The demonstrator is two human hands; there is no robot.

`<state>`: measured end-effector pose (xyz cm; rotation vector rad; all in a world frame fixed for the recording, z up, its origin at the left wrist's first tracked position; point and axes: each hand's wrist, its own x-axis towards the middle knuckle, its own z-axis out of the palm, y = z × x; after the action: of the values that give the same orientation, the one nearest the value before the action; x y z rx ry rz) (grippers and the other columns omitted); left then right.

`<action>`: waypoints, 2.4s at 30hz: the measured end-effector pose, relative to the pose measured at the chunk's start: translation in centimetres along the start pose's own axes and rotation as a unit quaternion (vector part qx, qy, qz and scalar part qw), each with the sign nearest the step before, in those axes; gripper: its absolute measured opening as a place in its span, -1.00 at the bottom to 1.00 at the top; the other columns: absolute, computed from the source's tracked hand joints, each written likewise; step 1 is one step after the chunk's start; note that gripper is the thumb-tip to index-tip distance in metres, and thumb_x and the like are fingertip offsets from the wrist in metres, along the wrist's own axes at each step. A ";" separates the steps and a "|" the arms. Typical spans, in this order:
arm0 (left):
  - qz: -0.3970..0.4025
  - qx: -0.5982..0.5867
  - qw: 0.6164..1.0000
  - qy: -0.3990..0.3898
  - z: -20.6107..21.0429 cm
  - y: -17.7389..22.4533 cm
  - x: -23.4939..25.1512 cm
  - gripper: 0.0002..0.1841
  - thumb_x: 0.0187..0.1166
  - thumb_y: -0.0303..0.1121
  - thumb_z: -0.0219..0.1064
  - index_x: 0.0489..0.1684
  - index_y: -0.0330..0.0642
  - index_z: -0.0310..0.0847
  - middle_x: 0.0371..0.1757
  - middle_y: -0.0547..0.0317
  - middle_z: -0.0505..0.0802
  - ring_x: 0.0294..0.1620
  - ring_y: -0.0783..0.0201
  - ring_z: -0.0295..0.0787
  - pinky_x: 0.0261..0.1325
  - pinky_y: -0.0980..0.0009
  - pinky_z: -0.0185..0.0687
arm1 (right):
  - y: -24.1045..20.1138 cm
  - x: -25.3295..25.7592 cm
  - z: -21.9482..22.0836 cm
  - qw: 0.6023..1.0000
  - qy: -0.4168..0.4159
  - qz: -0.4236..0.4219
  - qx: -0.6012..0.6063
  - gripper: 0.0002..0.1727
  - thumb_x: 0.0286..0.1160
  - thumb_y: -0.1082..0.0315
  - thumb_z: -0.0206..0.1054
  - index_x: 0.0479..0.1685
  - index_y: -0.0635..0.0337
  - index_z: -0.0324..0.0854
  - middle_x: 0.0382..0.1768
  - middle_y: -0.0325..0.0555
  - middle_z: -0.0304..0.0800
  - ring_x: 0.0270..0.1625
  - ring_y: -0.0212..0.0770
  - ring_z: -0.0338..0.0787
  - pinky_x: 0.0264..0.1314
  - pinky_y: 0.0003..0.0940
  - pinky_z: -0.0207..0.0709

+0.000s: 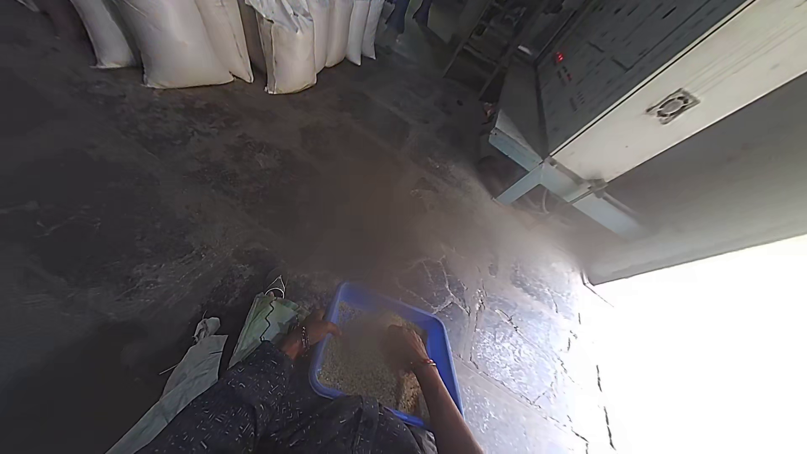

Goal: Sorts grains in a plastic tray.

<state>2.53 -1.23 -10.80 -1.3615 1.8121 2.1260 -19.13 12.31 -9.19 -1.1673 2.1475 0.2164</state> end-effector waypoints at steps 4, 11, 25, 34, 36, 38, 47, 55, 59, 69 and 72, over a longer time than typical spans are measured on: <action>-0.008 0.002 1.000 0.000 0.0 0.1 0.0 -0.45 0.48 -0.52 0.46 0.47 -0.50 0.43 0.34 -0.39 0.66 0.33 -0.10 0.65 0.44 0.01 0.51 | -0.1 -0.1 0.0 1.000 0.001 0.003 -0.005 -0.54 0.82 0.04 0.13 0.25 0.27 0.68 0.22 0.23 0.80 0.39 0.18 0.73 0.47 0.19 0.46; -0.011 0.012 1.000 -0.005 -0.1 0.0 0.2 -0.47 0.50 -0.51 0.45 0.44 -0.52 0.44 0.31 -0.39 0.68 0.31 -0.10 0.66 0.43 0.01 0.51 | -0.1 0.0 0.0 1.000 -0.001 0.003 -0.005 -0.56 0.81 0.08 0.13 0.24 0.27 0.70 0.20 0.24 0.81 0.38 0.20 0.74 0.46 0.21 0.46; -0.008 0.009 1.000 0.005 0.0 -0.1 0.2 -0.48 0.48 -0.52 0.45 0.44 -0.48 0.47 0.30 -0.36 0.69 0.29 -0.09 0.67 0.40 0.00 0.52 | -0.1 0.1 -0.2 1.000 -0.008 -0.002 -0.003 -0.53 0.83 0.06 0.10 0.24 0.30 0.69 0.19 0.26 0.81 0.36 0.21 0.74 0.45 0.21 0.46; -0.010 0.021 1.000 0.003 0.0 0.2 -0.1 -0.47 0.50 -0.50 0.45 0.45 -0.50 0.46 0.31 -0.39 0.68 0.32 -0.11 0.66 0.43 -0.02 0.50 | 0.0 0.2 -0.3 1.000 -0.012 -0.007 -0.002 -0.53 0.83 0.05 0.11 0.24 0.29 0.69 0.20 0.26 0.80 0.38 0.21 0.73 0.46 0.21 0.46; -0.010 0.019 1.000 0.004 0.0 0.1 0.0 -0.47 0.49 -0.51 0.45 0.44 -0.51 0.46 0.31 -0.39 0.69 0.32 -0.11 0.66 0.43 -0.02 0.51 | 0.0 0.1 -0.3 1.000 -0.013 -0.007 -0.001 -0.53 0.82 0.06 0.12 0.25 0.29 0.69 0.21 0.26 0.80 0.38 0.21 0.73 0.47 0.22 0.46; -0.009 0.020 1.000 0.005 0.0 0.3 -0.1 -0.48 0.49 -0.52 0.45 0.44 -0.50 0.46 0.31 -0.38 0.69 0.31 -0.10 0.67 0.43 0.00 0.51 | -0.1 0.1 -0.4 1.000 -0.018 -0.008 -0.001 -0.53 0.84 0.06 0.11 0.28 0.30 0.68 0.23 0.27 0.79 0.41 0.22 0.72 0.49 0.22 0.45; -0.005 0.025 1.000 0.002 0.0 0.5 -0.3 -0.48 0.51 -0.53 0.44 0.46 -0.49 0.46 0.32 -0.38 0.68 0.31 -0.09 0.67 0.44 0.01 0.51 | 0.3 0.4 -0.1 1.000 -0.013 -0.009 0.007 -0.51 0.82 0.03 0.11 0.26 0.27 0.69 0.21 0.26 0.80 0.39 0.22 0.73 0.47 0.23 0.46; -0.001 0.007 1.000 0.012 0.0 -0.1 0.1 -0.48 0.48 -0.53 0.47 0.42 -0.51 0.48 0.30 -0.40 0.69 0.31 -0.12 0.68 0.43 0.01 0.52 | 0.5 0.6 0.2 1.000 -0.012 -0.014 0.008 -0.56 0.83 0.09 0.11 0.25 0.29 0.68 0.23 0.27 0.79 0.41 0.24 0.72 0.46 0.25 0.47; -0.002 0.003 1.000 0.016 0.1 0.1 0.0 -0.47 0.50 -0.52 0.47 0.44 -0.51 0.47 0.29 -0.40 0.70 0.29 -0.11 0.70 0.42 0.02 0.54 | 0.6 0.8 0.3 1.000 -0.011 -0.016 0.013 -0.52 0.82 0.04 0.10 0.23 0.29 0.69 0.22 0.27 0.79 0.40 0.25 0.72 0.43 0.26 0.48; -0.003 0.009 1.000 0.017 0.2 0.4 -0.4 -0.50 0.53 -0.54 0.44 0.44 -0.54 0.46 0.29 -0.41 0.71 0.28 -0.11 0.70 0.43 0.03 0.54 | 0.3 0.1 0.0 0.999 -0.016 -0.015 0.028 -0.54 0.82 0.06 0.12 0.23 0.31 0.67 0.24 0.30 0.77 0.42 0.27 0.71 0.44 0.29 0.46; 0.002 0.007 1.000 0.017 0.1 0.3 -0.3 -0.48 0.53 -0.54 0.45 0.46 -0.53 0.45 0.30 -0.41 0.71 0.30 -0.10 0.70 0.43 0.04 0.54 | 0.1 0.0 -0.1 0.999 -0.020 -0.012 0.024 -0.55 0.81 0.09 0.12 0.24 0.31 0.67 0.26 0.31 0.76 0.43 0.28 0.70 0.44 0.30 0.46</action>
<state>2.51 -1.10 -10.43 -1.4012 1.8405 2.0995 -19.29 12.32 -9.13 -1.1505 2.0919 0.1752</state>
